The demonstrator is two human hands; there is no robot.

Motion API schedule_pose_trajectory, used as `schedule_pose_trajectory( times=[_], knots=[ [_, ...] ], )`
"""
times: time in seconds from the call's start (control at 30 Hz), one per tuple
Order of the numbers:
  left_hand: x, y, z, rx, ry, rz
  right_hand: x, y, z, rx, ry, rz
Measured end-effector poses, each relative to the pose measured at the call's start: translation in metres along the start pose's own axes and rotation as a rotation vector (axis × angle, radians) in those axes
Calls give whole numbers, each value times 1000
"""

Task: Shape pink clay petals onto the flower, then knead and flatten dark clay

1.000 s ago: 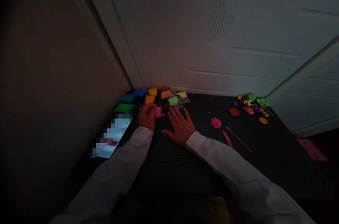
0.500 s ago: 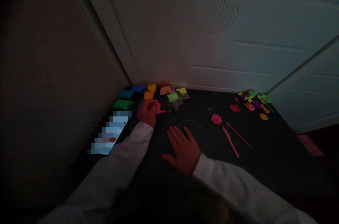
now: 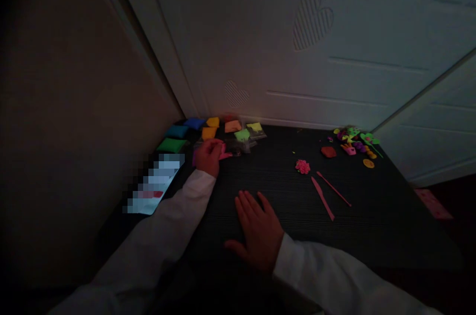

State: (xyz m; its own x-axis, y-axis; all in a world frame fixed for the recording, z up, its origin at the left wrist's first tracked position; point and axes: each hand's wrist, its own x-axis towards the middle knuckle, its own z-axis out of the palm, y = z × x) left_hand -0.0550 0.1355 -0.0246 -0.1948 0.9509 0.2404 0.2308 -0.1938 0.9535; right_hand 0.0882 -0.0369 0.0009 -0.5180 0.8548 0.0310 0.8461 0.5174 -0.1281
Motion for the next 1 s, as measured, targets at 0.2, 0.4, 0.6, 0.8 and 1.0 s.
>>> schedule_pose_trajectory(
  times=[0.2,0.4,0.6,0.8,1.0],
  knots=[
    [0,7,-1,-40,-20,-38,36,15,-3,-22,91,90],
    [-3,16,-3,-52,-36,-74,92,43,-5,-41,185,217],
    [-3,15,-1,-83,-39,-85,29,6,2,-36,91,147],
    [-2,12,0,-112,-44,-77,7,-3,0,-5,27,100],
    [-1,7,0,-132,-68,-68,65,19,0,-70,160,213]
  ],
)
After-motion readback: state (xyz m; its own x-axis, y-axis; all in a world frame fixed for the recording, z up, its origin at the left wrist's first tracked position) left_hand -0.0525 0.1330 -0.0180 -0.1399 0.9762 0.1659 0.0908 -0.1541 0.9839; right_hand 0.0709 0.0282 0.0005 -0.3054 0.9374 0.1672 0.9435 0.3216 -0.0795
